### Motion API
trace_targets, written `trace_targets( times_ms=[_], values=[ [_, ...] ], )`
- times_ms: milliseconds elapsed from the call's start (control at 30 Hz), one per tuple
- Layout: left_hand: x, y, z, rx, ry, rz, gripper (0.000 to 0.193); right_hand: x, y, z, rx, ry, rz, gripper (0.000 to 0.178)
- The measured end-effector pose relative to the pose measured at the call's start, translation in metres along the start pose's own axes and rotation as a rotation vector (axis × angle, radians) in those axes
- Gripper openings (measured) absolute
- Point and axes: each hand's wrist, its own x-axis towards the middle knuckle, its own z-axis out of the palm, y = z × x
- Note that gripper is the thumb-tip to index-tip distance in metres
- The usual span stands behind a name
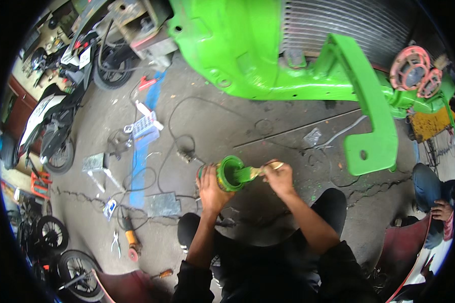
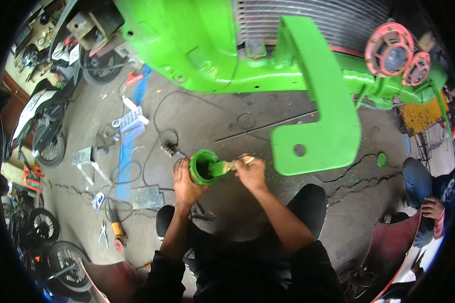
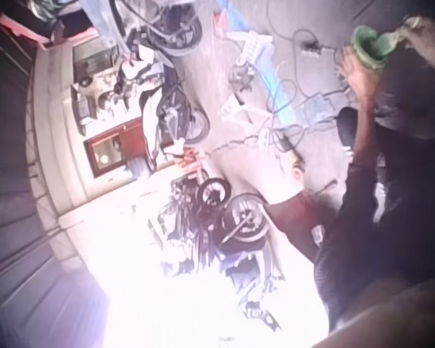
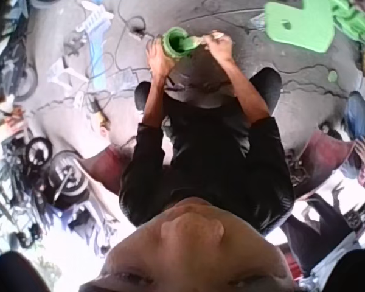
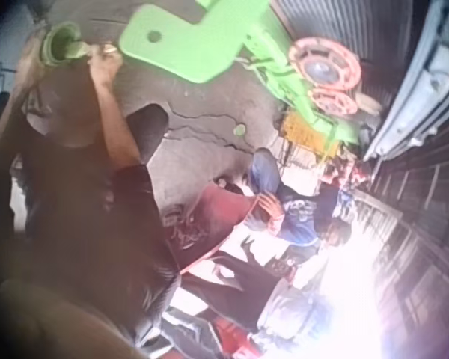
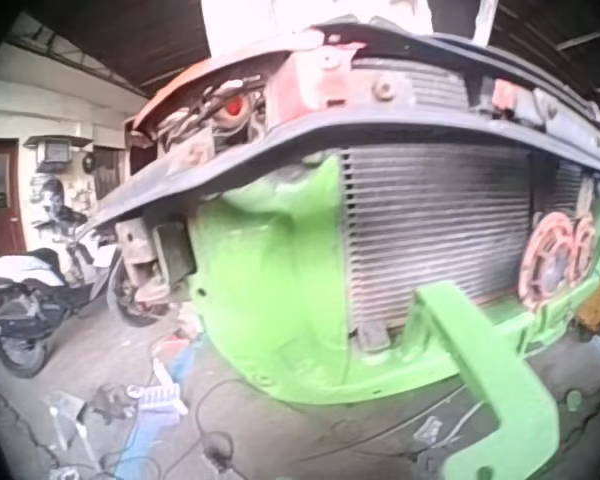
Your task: The person paints a green motorcycle frame with a brush, repeatedly dipping the brush into a paint can and applying paint to various sections of the frame. The person remains crouched or seated on the floor during the task.
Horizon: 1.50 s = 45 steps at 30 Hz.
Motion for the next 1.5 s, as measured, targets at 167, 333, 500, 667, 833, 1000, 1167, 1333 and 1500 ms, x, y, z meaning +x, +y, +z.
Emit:
trace_targets(
  times_ms=[167, 333, 500, 667, 833, 1000, 1167, 1333, 1500],
  values=[
    [0.008, -0.011, -0.006, 0.062, -0.016, 0.061, 0.099, 0.003, -0.037, -0.01, -0.184, 0.004, -0.176, 0.009],
    [0.012, -0.015, -0.001, 0.01, -0.102, 0.094, 0.097, 0.002, -0.062, -0.017, -0.395, -0.331, -0.432, 0.012],
    [0.027, -0.014, 0.006, -0.029, -0.107, 0.176, 0.096, 0.017, -0.05, -0.028, -0.689, -0.776, -0.784, 0.019],
    [0.019, -0.026, 0.008, -0.071, -0.126, 0.056, 0.097, 0.01, -0.057, -0.053, -0.603, -0.623, -0.572, 0.019],
    [0.026, -0.008, 0.02, -0.073, -0.126, 0.102, 0.099, 0.012, -0.026, -0.03, 0.1, -0.106, 0.013, 0.014],
    [0.03, 0.001, 0.026, -0.076, -0.064, 0.086, 0.102, 0.018, 0.016, -0.03, 0.221, 0.047, 0.15, 0.013],
    [0.026, -0.002, 0.026, -0.126, -0.087, -0.021, 0.103, 0.025, -0.009, -0.083, 0.033, -0.047, 0.049, 0.013],
    [0.041, 0.023, 0.025, -0.12, -0.168, -0.006, 0.103, 0.041, -0.025, -0.087, -0.539, -0.507, -0.776, 0.016],
    [0.055, 0.032, 0.002, -0.098, -0.114, -0.191, 0.101, 0.062, -0.029, -0.107, -0.371, -0.774, -0.834, 0.033]
  ],
)
